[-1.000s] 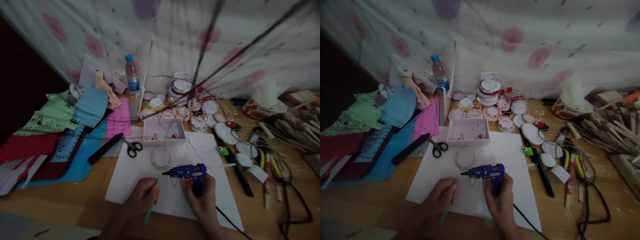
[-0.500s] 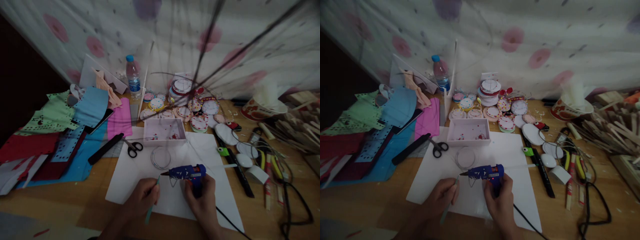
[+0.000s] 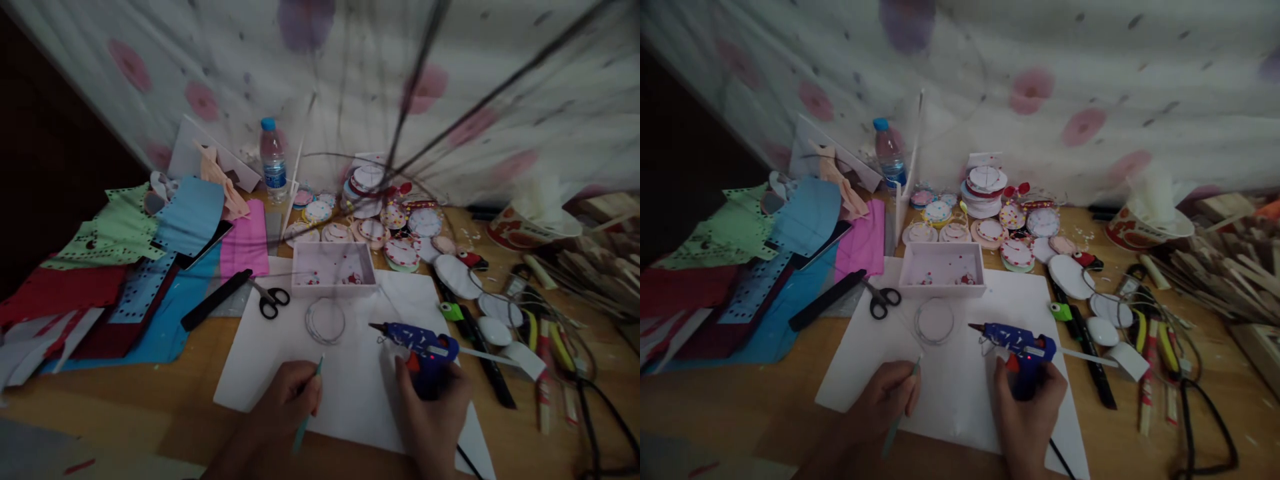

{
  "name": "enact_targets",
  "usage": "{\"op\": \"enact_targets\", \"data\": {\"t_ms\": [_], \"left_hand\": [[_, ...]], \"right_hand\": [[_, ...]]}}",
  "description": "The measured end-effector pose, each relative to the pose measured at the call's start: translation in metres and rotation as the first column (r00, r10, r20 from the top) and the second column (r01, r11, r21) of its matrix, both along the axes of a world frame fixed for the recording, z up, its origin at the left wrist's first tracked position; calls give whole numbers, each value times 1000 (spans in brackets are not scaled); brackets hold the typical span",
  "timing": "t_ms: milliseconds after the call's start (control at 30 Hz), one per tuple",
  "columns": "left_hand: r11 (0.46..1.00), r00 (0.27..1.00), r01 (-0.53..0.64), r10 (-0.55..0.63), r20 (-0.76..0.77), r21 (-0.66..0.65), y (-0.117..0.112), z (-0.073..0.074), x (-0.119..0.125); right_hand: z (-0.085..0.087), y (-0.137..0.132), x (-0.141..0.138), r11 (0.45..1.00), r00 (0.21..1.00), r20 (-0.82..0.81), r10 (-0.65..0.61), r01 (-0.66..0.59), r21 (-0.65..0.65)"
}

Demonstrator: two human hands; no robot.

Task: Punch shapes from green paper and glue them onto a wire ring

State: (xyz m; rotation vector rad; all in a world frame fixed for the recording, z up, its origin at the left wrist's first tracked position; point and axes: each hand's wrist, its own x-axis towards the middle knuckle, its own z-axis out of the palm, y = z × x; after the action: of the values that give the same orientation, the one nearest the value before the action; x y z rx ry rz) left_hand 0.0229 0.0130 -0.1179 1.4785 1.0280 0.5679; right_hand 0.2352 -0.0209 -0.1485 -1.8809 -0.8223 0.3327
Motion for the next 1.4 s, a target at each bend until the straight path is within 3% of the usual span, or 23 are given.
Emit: {"op": "enact_targets", "data": {"t_ms": [100, 167, 267, 333, 433, 500, 567, 633, 833, 933, 1000, 1100, 1167, 1267, 1333, 1400], "left_hand": [[1000, 1000, -11, 11, -2, -6, 0, 0, 0], [1000, 1000, -22, 22, -7, -13, 0, 1, 0], [998, 998, -56, 55, -22, -21, 1, 5, 4], [995, 995, -95, 93, -39, -35, 0, 8, 9], [982, 981, -181, 176, -82, -60, -1, 12, 19], [971, 968, -232, 223, -118, -62, -3, 11, 27], [965, 955, -260, 250, -160, -45, -5, 8, 35], [963, 944, -267, 258, -204, -19, -7, 4, 41], [965, 921, -261, 256, -295, 24, -11, -1, 51], [966, 915, -254, 257, -312, 53, -10, 1, 53], [970, 921, -230, 243, -305, 78, -11, 4, 52], [970, 938, -184, 222, -266, 161, -12, 6, 43], [926, 943, -139, 233, -239, 352, -13, 3, 32], [746, 930, 10, 238, -281, 666, -11, -5, 13], [679, 906, 134, 211, -367, 722, -8, -10, 3], [665, 873, 234, 178, -455, 709, -6, -13, 0]], "right_hand": [[6, 8, 12, 991, 997, 70, -37, 46, -122], [11, 12, 17, 991, 993, 121, 14, 3, -137], [17, 11, 15, 994, 948, 298, 108, -100, -42], [17, 5, 7, 968, 890, 411, 198, -243, 58], [14, -9, -13, 849, 765, 488, 421, -521, 85], [12, -15, -27, 697, 597, 532, 601, -717, 17], [10, -18, -38, 576, 453, 577, 680, -817, -36], [10, -16, -43, 541, 402, 609, 684, -839, -54], [11, -11, -35, 533, 383, 610, 693, -843, -76], [10, -10, -31, 496, 385, 548, 742, -866, -63], [9, -9, -28, 491, 410, 506, 759, -871, -31], [6, -7, -25, 525, 483, 383, 787, -851, -5], [5, -4, -23, 553, 550, 204, 810, -832, 50], [4, 3, -23, 616, 620, -3, 784, -779, 116], [4, 8, -24, 642, 643, -38, 765, -757, 117], [4, 13, -26, 657, 657, -50, 752, -744, 117]]}}
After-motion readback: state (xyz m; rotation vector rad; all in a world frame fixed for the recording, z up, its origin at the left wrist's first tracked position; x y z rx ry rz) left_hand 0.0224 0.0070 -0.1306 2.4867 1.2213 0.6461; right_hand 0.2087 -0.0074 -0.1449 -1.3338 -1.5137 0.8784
